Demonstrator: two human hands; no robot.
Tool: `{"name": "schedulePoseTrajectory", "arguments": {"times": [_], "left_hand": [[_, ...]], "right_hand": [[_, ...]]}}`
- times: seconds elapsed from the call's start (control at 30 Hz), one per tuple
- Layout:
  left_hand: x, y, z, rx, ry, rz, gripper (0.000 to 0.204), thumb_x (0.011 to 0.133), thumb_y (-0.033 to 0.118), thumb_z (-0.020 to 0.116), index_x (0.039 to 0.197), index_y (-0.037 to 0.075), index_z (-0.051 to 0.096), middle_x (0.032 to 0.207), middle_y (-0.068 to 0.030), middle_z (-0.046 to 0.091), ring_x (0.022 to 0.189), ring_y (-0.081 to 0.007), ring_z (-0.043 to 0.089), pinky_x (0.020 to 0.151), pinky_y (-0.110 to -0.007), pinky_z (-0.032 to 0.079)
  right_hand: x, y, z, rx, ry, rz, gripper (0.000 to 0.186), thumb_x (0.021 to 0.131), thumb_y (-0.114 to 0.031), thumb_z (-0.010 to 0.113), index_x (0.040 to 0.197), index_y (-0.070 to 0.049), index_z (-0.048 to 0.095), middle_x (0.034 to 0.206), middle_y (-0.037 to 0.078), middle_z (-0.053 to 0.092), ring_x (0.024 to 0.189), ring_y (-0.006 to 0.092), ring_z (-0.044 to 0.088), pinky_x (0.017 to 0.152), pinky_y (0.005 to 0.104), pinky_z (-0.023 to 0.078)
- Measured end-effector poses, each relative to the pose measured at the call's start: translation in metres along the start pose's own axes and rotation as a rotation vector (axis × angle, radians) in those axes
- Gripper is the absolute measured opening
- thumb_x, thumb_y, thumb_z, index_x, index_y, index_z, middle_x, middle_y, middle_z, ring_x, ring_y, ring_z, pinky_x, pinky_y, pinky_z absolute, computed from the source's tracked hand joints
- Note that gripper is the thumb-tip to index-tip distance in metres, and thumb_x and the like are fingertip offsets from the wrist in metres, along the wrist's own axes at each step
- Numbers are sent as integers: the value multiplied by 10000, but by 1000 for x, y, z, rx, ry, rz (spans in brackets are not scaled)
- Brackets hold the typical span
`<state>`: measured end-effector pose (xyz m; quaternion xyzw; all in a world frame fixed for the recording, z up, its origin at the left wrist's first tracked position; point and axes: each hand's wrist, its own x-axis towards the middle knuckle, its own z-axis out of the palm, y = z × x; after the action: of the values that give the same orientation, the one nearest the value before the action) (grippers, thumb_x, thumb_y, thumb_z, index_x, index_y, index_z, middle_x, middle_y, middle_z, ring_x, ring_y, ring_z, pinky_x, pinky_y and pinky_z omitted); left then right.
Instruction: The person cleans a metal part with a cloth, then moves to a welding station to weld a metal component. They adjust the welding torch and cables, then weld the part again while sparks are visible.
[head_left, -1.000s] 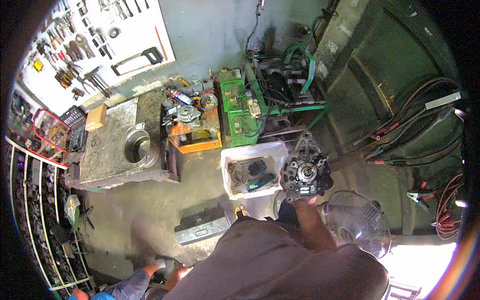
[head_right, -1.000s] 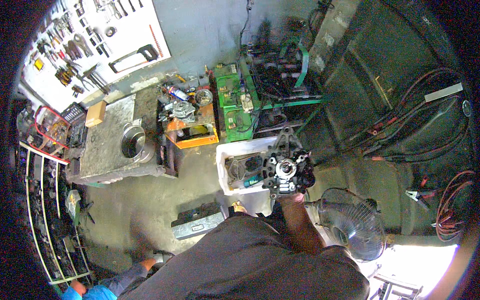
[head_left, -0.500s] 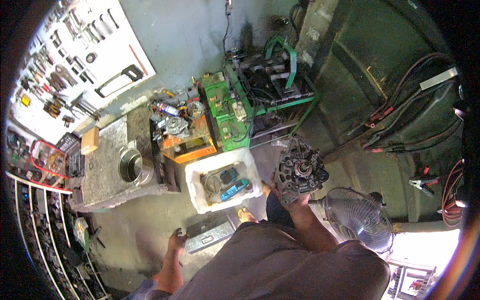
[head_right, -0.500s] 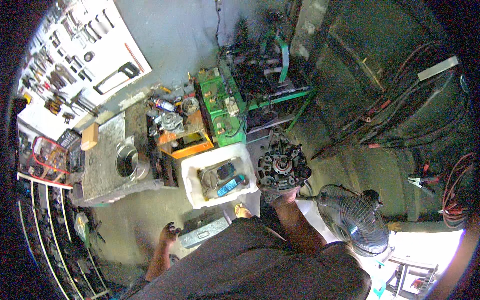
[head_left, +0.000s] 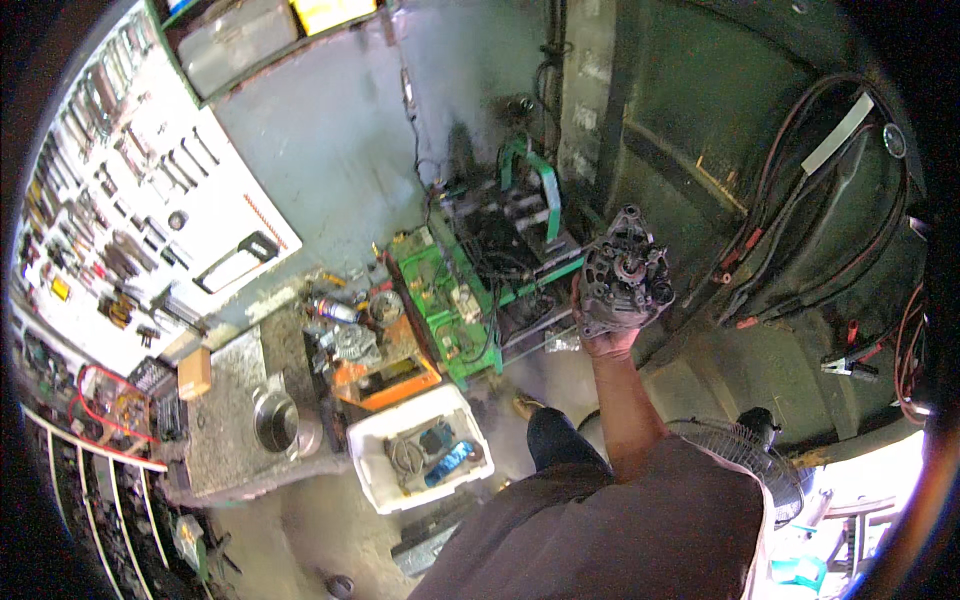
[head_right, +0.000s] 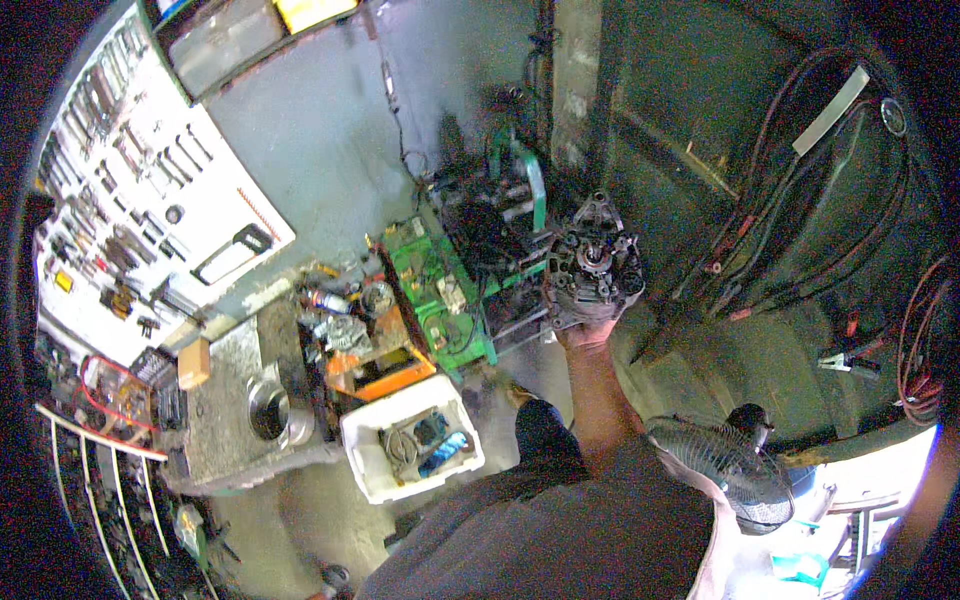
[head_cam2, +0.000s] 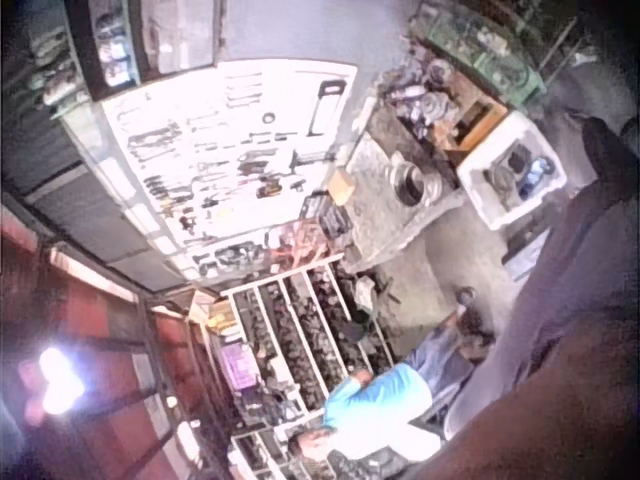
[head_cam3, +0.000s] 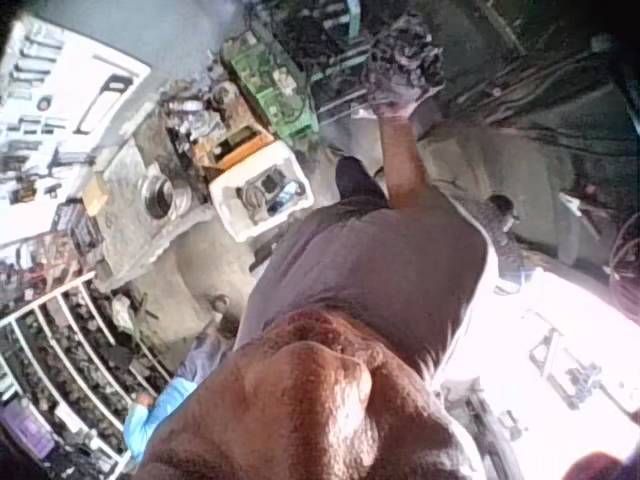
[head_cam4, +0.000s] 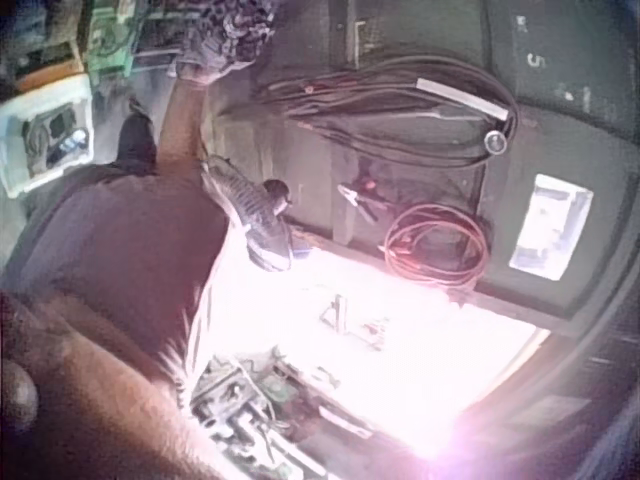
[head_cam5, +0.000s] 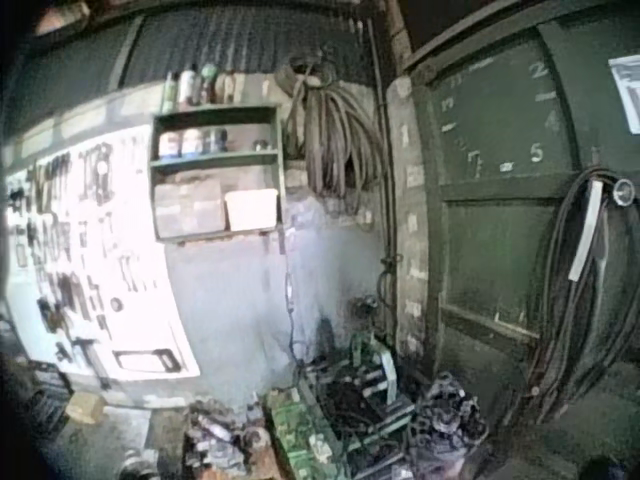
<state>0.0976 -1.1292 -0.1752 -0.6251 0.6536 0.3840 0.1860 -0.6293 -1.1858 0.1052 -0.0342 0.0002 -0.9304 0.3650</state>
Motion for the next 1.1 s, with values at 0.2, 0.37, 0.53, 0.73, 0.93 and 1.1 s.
{"name": "schedulePoseTrajectory", "arguments": {"times": [0.2,0.37,0.53,0.73,0.93,1.1], "left_hand": [[125,189,-87,-98,23,221,611,933,422,690,1309,-48,589,1253,-266,680,1173,-383,660,979,-447,524],[180,341,-136,-171,73,285,611,935,416,694,1320,-46,585,1261,-268,676,1180,-391,656,982,-449,524],[167,404,-154,-180,101,97,612,937,410,699,1331,-43,580,1269,-270,672,1186,-398,651,984,-450,523],[131,434,-178,-156,104,-114,614,940,403,705,1344,-41,575,1279,-272,667,1194,-407,646,988,-453,523],[145,478,-187,-142,72,-187,616,943,395,710,1357,-39,569,1288,-275,662,1202,-416,640,991,-455,523],[167,501,-175,-172,46,-179,618,945,389,715,1368,-37,565,1296,-277,658,1208,-423,636,994,-457,523]], "right_hand": [[88,-35,2,-208,-62,-265,523,1044,-455,460,1461,-156,557,1439,98,617,1296,377,586,1091,576,478],[203,-75,-68,-160,18,-296,550,1052,-475,436,1455,-125,565,1442,118,610,1284,362,587,1100,551,463],[314,-131,-160,-340,83,-174,670,1005,-597,416,1477,-138,540,1446,127,603,1279,395,587,1078,584,479],[421,-163,-250,-430,441,-10,637,972,-574,534,1396,-102,593,1329,136,669,1165,379,640,1021,534,522],[507,-144,-287,-586,499,202,554,939,-493,666,1321,-94,638,1259,120,690,1128,355,651,990,502,530],[528,-126,-246,-1045,537,398,627,895,-471,738,1371,-85,610,1314,109,662,1180,318,623,1022,476,497]]}}
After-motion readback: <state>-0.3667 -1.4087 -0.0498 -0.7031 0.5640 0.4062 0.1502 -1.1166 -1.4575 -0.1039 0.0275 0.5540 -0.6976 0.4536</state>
